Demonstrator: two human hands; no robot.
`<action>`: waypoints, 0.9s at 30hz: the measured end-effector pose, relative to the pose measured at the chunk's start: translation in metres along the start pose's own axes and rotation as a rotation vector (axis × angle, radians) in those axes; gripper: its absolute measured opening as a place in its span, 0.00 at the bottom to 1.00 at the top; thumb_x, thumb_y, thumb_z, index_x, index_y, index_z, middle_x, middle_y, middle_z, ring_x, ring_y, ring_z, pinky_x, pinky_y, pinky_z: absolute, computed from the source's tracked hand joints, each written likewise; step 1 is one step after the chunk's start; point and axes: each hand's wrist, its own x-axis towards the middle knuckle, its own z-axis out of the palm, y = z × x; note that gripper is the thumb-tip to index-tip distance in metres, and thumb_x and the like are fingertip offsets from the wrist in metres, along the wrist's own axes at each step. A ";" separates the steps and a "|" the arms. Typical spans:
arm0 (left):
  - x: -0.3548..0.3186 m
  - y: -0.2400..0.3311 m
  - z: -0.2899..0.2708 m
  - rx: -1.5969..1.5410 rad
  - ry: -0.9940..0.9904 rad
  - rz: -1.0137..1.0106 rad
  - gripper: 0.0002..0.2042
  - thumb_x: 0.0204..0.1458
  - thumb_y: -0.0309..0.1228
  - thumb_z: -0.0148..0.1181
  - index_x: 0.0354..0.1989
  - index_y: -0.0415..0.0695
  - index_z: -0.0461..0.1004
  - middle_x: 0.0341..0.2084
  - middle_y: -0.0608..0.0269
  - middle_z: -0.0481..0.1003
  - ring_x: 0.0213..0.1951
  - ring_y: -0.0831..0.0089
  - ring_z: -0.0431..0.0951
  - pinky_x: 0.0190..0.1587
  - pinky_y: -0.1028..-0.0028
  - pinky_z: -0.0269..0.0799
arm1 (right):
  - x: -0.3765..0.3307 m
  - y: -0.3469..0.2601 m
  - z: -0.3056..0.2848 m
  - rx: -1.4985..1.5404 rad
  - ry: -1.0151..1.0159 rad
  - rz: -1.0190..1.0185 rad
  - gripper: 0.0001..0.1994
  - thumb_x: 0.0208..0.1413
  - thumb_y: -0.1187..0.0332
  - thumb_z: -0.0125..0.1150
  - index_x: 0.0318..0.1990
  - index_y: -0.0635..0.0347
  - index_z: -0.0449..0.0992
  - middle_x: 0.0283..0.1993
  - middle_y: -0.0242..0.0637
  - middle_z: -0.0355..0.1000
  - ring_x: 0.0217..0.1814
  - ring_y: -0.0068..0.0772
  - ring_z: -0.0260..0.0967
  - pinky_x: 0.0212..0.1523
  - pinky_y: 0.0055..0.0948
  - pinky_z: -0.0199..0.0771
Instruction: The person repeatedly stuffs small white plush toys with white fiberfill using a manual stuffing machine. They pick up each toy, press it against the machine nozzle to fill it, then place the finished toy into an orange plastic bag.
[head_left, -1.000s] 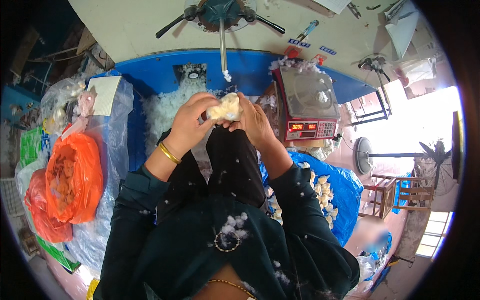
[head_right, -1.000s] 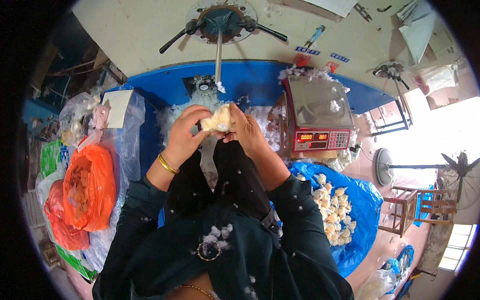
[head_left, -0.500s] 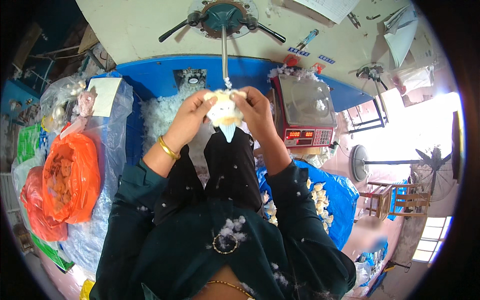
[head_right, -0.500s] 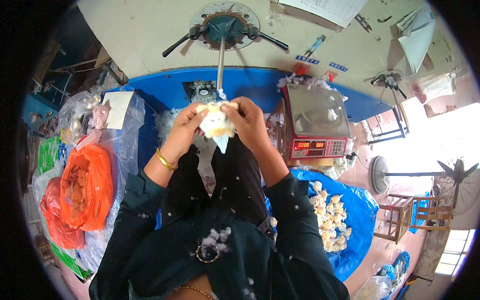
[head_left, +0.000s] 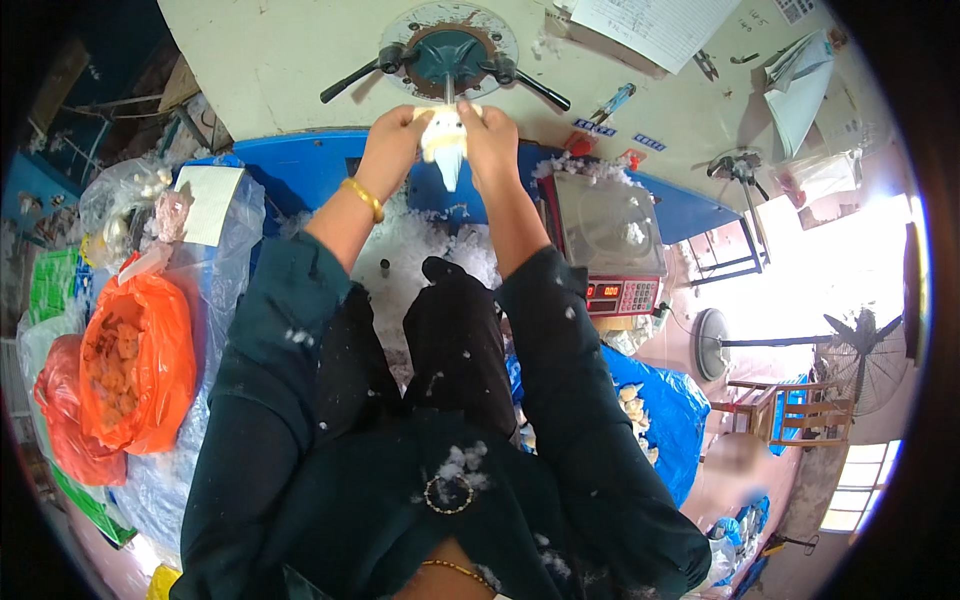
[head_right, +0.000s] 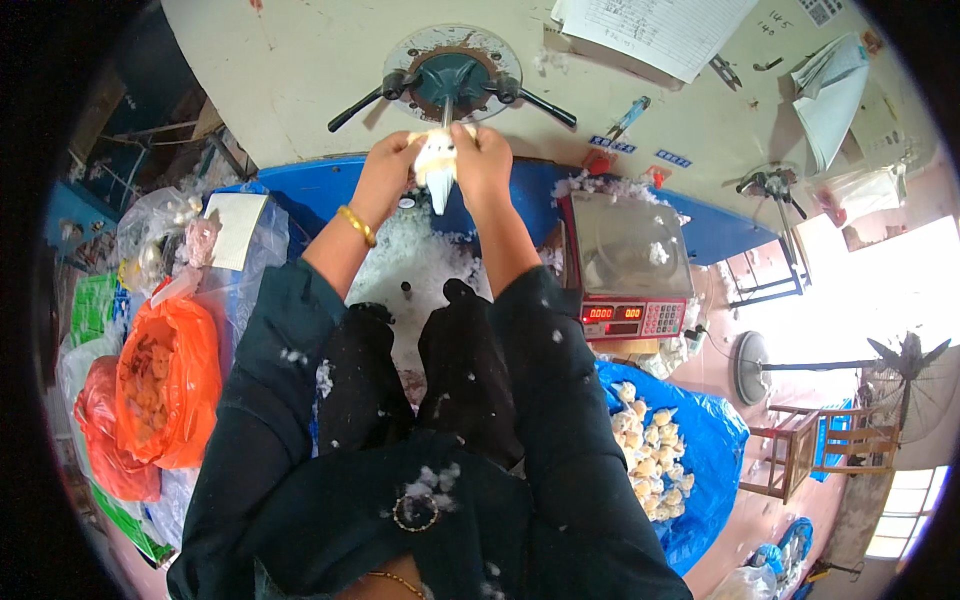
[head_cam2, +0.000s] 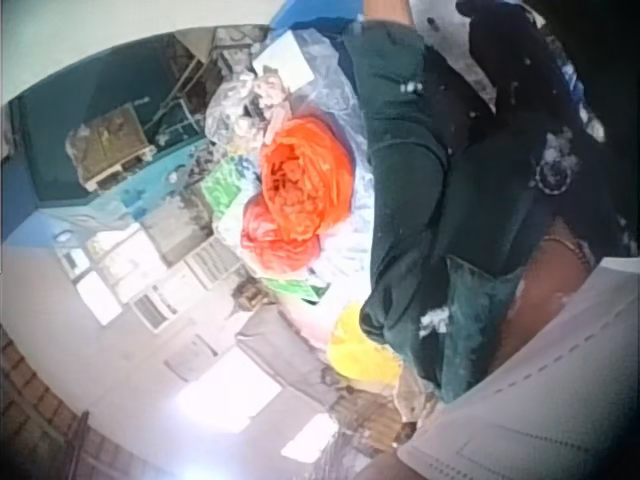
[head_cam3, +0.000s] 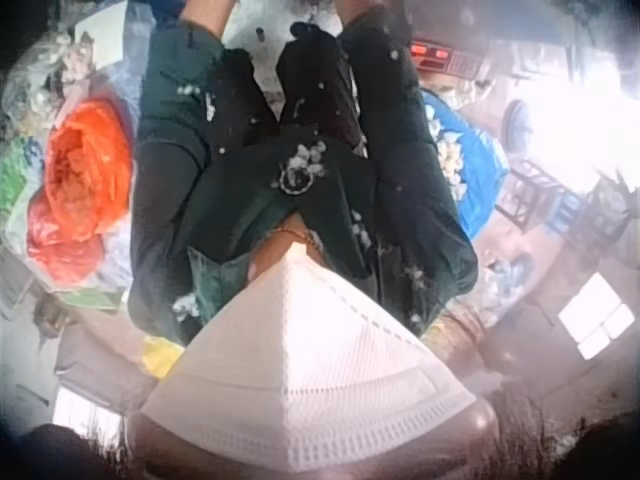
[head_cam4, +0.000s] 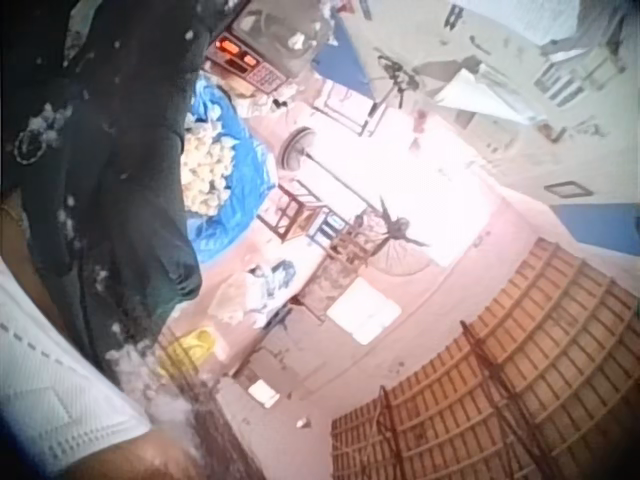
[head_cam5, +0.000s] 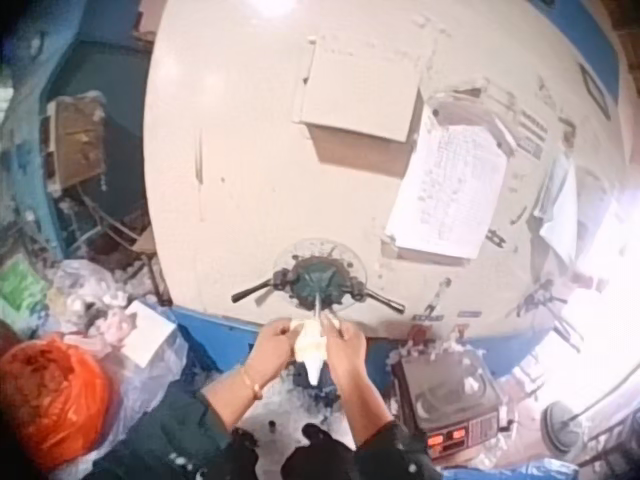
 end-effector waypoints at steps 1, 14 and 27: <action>-0.003 -0.002 -0.003 0.055 -0.002 0.023 0.09 0.58 0.32 0.54 0.30 0.40 0.73 0.17 0.73 0.67 0.19 0.85 0.63 0.20 0.81 0.58 | -0.004 0.004 -0.004 -0.016 0.001 -0.026 0.11 0.55 0.67 0.61 0.30 0.67 0.72 0.26 0.33 0.70 0.26 0.17 0.62 0.26 0.25 0.64; -0.064 -0.005 0.008 0.444 0.063 0.356 0.07 0.55 0.28 0.56 0.28 0.37 0.72 0.14 0.70 0.63 0.18 0.83 0.57 0.21 0.76 0.54 | -0.051 -0.003 -0.049 0.350 -0.254 0.131 0.07 0.54 0.70 0.62 0.27 0.56 0.72 0.27 0.28 0.72 0.25 0.13 0.64 0.23 0.15 0.57; -0.075 0.008 -0.005 0.344 -0.010 0.094 0.06 0.57 0.23 0.50 0.35 0.36 0.75 0.20 0.63 0.74 0.14 0.81 0.71 0.17 0.80 0.65 | -0.075 -0.010 -0.035 0.356 -0.168 0.086 0.04 0.52 0.72 0.65 0.29 0.56 0.74 0.26 0.25 0.71 0.24 0.12 0.61 0.22 0.14 0.55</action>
